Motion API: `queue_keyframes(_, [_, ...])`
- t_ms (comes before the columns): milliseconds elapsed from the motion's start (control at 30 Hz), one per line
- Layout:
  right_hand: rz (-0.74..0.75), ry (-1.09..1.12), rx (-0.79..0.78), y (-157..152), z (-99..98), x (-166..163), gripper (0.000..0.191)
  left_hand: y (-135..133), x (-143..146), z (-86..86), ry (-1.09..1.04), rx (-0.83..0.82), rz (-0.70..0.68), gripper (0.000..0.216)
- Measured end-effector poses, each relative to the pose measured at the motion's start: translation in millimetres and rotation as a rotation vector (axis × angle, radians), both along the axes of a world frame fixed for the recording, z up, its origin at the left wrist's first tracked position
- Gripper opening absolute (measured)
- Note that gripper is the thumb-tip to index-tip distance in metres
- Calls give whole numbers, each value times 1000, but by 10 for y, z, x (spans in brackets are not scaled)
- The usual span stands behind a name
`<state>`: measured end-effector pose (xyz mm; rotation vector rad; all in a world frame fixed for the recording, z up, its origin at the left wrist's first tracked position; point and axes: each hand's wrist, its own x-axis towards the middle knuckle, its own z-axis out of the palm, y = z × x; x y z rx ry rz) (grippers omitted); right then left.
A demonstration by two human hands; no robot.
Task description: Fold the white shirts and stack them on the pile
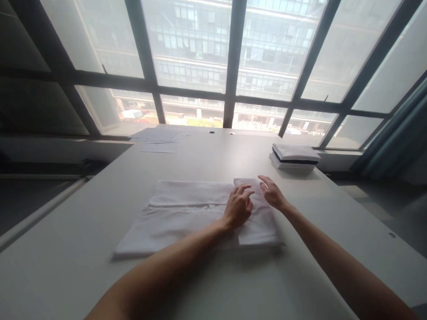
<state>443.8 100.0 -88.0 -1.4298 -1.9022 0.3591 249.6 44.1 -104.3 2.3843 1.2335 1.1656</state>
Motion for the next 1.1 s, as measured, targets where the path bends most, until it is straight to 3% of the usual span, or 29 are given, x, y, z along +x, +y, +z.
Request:
queue_keyframes(133, [156, -301, -163, -5, -180, -22, 65, -46, 1, -6, 241, -131, 42, 52])
queue_keyframes(200, [163, -415, -235, -40, -232, -53, 66, -43, 0, -25, 331, -191, 86, 56])
queue_keyframes(300, [143, -476, -217, -59, -281, -62, 65, -46, 7, -37, 395, -213, 111, 59])
queue_keyframes(567, [7, -293, -205, 100, -401, 145, 63, -73, 9, -1, 432, -232, 108, 59])
queue_keyframes(767, [-226, 71, 58, 59, -176, 415, 68, -44, -3, 15, 415, -281, 107, 58])
queue_keyframes(833, [-200, 118, 121, -59, -50, 334, 68, -33, -5, 10, 411, -281, 101, 58])
queue_keyframes(933, [-19, 64, 128, -308, 58, -8, 64, -23, -12, -8, 410, -265, 95, 58])
queue_keyframes(1100, [140, -29, -44, -650, -92, -561, 60, 6, -50, -79, 438, -267, 41, 66])
